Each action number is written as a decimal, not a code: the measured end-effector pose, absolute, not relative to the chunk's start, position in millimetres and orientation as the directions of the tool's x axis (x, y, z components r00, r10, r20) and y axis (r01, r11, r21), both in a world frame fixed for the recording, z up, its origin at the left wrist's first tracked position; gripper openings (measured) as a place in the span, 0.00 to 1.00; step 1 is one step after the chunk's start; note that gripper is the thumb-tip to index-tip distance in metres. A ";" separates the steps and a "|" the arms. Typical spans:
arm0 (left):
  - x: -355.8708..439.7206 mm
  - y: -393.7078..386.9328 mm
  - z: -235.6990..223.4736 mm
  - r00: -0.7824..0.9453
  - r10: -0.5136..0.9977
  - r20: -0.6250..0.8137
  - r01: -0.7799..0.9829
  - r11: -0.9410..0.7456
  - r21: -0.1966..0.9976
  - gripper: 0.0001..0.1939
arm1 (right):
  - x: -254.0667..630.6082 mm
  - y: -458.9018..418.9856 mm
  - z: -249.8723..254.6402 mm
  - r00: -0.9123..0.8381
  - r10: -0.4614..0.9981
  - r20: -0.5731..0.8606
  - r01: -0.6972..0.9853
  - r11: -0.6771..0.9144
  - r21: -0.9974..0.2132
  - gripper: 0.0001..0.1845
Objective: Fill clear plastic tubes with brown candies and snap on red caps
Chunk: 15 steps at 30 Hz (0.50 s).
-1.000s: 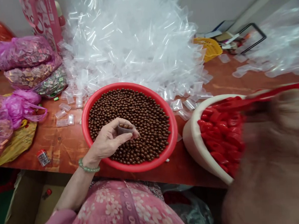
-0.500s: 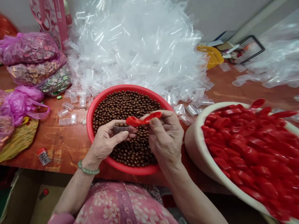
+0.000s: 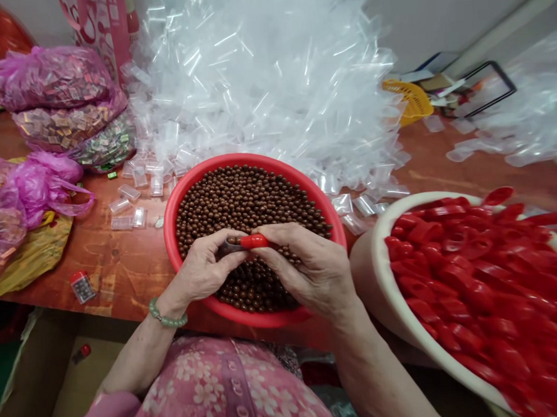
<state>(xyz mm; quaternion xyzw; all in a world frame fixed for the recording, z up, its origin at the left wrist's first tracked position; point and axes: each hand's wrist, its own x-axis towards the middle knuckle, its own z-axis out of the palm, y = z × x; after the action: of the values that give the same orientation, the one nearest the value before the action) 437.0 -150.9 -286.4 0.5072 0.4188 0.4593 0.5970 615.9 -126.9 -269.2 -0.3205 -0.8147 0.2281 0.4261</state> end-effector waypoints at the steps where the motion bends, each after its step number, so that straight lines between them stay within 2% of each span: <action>1: 437.6 -150.9 -286.8 0.238 0.971 -0.032 -0.128 0.064 0.990 0.11 | 614.2 -127.3 -269.2 -0.440 0.693 0.571 0.346 0.718 -0.605 0.10; 4: 439.3 -150.5 -286.7 0.252 0.967 -0.043 -0.161 0.085 0.983 0.11 | 609.8 -126.7 -272.2 -0.457 0.644 0.614 0.351 0.764 -0.541 0.12; 6: 439.9 -150.3 -285.6 0.272 0.960 -0.069 -0.238 0.137 0.962 0.12 | 609.0 -124.4 -275.8 -0.409 0.701 0.584 0.335 0.711 -0.619 0.13; 8: 440.0 -150.2 -284.3 0.303 0.947 -0.104 -0.311 0.202 0.929 0.14 | 610.2 -120.8 -279.0 -0.305 0.799 0.518 0.279 0.595 -0.754 0.12; 10: 439.3 -150.0 -283.4 0.319 0.938 -0.133 -0.325 0.241 0.915 0.15 | 612.6 -117.1 -280.3 -0.226 0.858 0.462 0.209 0.506 -0.837 0.09; 15: 437.4 -148.6 -288.2 0.321 0.939 -0.122 -0.242 0.206 0.948 0.15 | 612.4 -112.4 -273.8 -0.321 0.817 0.479 0.188 0.551 -0.813 0.07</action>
<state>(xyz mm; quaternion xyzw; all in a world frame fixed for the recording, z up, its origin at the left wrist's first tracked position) 437.4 -148.6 -288.2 0.4532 0.3848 0.4378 0.6745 612.4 -112.4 -273.8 -0.3384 -0.7421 0.3317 0.4741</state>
